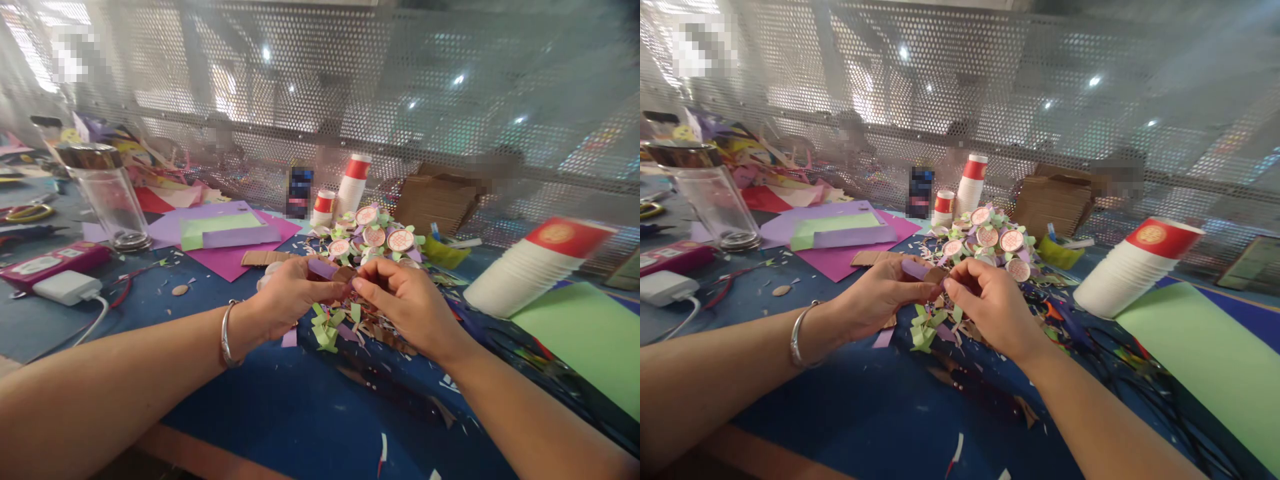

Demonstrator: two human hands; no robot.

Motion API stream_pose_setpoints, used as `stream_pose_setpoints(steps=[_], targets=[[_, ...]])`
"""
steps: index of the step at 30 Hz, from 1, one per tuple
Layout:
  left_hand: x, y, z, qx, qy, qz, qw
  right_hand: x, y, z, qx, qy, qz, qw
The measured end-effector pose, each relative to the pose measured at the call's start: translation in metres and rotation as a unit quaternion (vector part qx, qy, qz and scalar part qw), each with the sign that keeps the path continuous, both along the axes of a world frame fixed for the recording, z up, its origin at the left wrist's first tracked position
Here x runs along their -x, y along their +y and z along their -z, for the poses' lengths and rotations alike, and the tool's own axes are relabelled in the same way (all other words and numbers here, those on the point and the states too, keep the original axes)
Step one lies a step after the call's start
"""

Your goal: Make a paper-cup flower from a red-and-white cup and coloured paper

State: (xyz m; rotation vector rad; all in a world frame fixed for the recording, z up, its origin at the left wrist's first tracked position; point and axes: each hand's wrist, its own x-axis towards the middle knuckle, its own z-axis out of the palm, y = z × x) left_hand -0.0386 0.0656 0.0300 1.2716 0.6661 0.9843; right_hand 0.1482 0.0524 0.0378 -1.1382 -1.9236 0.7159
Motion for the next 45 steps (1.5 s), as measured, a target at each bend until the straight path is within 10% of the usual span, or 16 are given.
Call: stream_pose_setpoints(steps=[14,19,24,30,45], targets=[[0.001,0.002,-0.002,0.007,0.003,0.012,1.0,0.007,-0.006,-0.001,0.02,0.024,-0.022,0.999],[0.003,0.005,0.0,0.049,-0.024,0.011,0.998,0.006,-0.006,0.003,-0.095,-0.034,0.037,0.994],[0.004,0.009,-0.005,0.142,-0.089,-0.005,0.986,0.001,-0.001,0.008,-0.389,-0.184,0.06,0.901],[0.003,0.005,-0.009,0.17,-0.085,-0.078,0.979,0.0,-0.004,0.005,-0.472,-0.324,0.049,0.818],[0.008,0.016,0.004,-0.068,0.022,-0.093,0.993,-0.003,0.003,0.015,-0.349,-0.275,0.057,0.894]])
